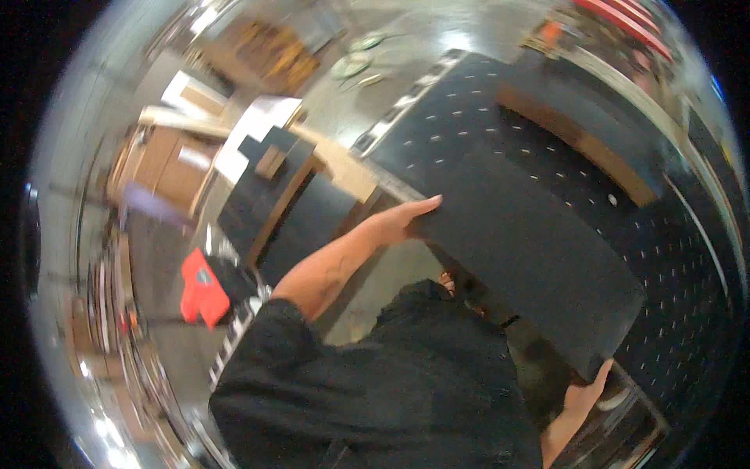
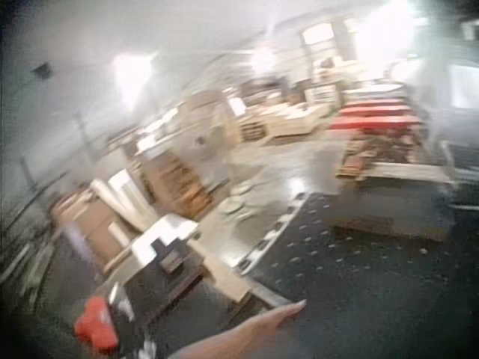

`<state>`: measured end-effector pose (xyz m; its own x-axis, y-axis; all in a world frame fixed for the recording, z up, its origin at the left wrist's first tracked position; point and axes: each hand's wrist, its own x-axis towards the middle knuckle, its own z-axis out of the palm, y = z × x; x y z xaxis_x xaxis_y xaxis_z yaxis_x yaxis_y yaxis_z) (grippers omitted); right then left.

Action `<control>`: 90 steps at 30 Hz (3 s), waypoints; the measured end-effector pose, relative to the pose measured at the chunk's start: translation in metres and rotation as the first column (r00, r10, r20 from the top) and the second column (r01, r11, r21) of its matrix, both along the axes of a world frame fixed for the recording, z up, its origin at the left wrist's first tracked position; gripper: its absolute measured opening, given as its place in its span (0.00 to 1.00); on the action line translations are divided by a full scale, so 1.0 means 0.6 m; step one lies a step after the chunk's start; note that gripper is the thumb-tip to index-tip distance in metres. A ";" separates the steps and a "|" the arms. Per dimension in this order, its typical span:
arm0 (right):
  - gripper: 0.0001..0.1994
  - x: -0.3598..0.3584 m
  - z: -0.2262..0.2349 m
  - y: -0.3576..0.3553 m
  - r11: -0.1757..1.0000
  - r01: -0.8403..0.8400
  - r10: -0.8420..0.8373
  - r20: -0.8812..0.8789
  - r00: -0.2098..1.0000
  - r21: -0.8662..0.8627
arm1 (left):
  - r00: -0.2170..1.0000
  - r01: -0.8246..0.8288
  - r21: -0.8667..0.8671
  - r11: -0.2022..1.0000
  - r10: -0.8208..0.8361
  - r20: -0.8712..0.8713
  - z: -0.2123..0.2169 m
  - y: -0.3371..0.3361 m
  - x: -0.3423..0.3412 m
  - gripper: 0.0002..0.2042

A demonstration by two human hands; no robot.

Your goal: The person aligns and stacks black rectangular panels on a perforated workbench, then uses a screwdriver to insert small fasteners into holes on the panels. They repeatedly lift, flip, and reposition the panels, and briefly review a document handed by another person.

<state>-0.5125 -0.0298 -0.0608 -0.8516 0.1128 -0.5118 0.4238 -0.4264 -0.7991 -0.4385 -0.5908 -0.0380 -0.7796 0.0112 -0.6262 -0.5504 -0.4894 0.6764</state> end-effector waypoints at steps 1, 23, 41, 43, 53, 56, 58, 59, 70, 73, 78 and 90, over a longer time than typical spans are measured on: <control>0.38 -0.009 0.007 -0.002 0.996 -0.079 0.079 -0.007 0.997 0.029 | 0.996 0.079 0.039 0.996 -0.078 -0.033 0.007 0.001 0.000 0.32; 0.41 0.057 0.035 -0.164 0.995 -0.055 0.054 0.021 0.998 0.084 | 0.992 0.088 -0.072 0.994 -0.094 -0.079 -0.002 -0.147 0.031 0.41; 0.32 0.064 0.066 -0.304 0.978 -0.166 0.178 -0.092 0.980 0.125 | 0.984 0.166 -0.110 0.980 -0.172 -0.046 0.000 -0.236 0.044 0.39; 0.30 0.074 0.068 -0.310 0.991 -0.083 0.092 -0.088 0.992 0.107 | 0.985 0.166 0.046 0.985 -0.164 -0.055 0.007 -0.239 0.038 0.39; 0.33 0.053 0.069 -0.283 0.999 -0.014 0.010 -0.075 0.997 -0.052 | 0.998 -0.025 -0.124 0.992 0.033 0.062 0.022 -0.207 0.004 0.34; 0.33 -0.002 0.084 -0.255 0.995 -0.039 0.027 -0.140 0.990 -0.088 | 0.994 -0.075 -0.146 0.986 0.085 0.063 0.040 -0.185 -0.033 0.34; 0.33 -0.051 0.098 -0.238 0.985 -0.065 0.040 -0.159 0.986 -0.157 | 0.994 -0.106 -0.144 0.984 0.102 -0.035 0.054 -0.164 -0.053 0.32; 0.32 -0.077 0.106 -0.229 0.992 -0.060 0.040 -0.175 0.984 -0.111 | 0.989 -0.140 -0.156 0.978 0.131 -0.066 0.060 -0.155 -0.068 0.30; 0.32 -0.392 0.180 -0.214 0.990 -0.137 0.126 -0.272 0.954 -0.025 | 0.953 -0.054 -0.162 0.985 0.003 -0.302 0.136 -0.107 -0.311 0.31; 0.33 -0.462 0.188 -0.219 0.977 -0.207 0.190 -0.220 0.957 -0.056 | 0.958 -0.060 -0.151 0.987 0.015 -0.286 0.135 -0.110 -0.368 0.31; 0.33 -0.547 0.182 -0.232 0.945 -0.312 0.280 -0.250 0.927 -0.099 | 0.982 -0.070 -0.113 0.991 0.049 -0.181 0.127 -0.117 -0.444 0.31; 0.39 -0.490 0.105 -0.226 0.932 0.139 -0.210 -0.187 0.960 -0.334 | 0.956 -0.134 -0.058 0.989 0.113 -0.272 0.113 -0.123 -0.492 0.41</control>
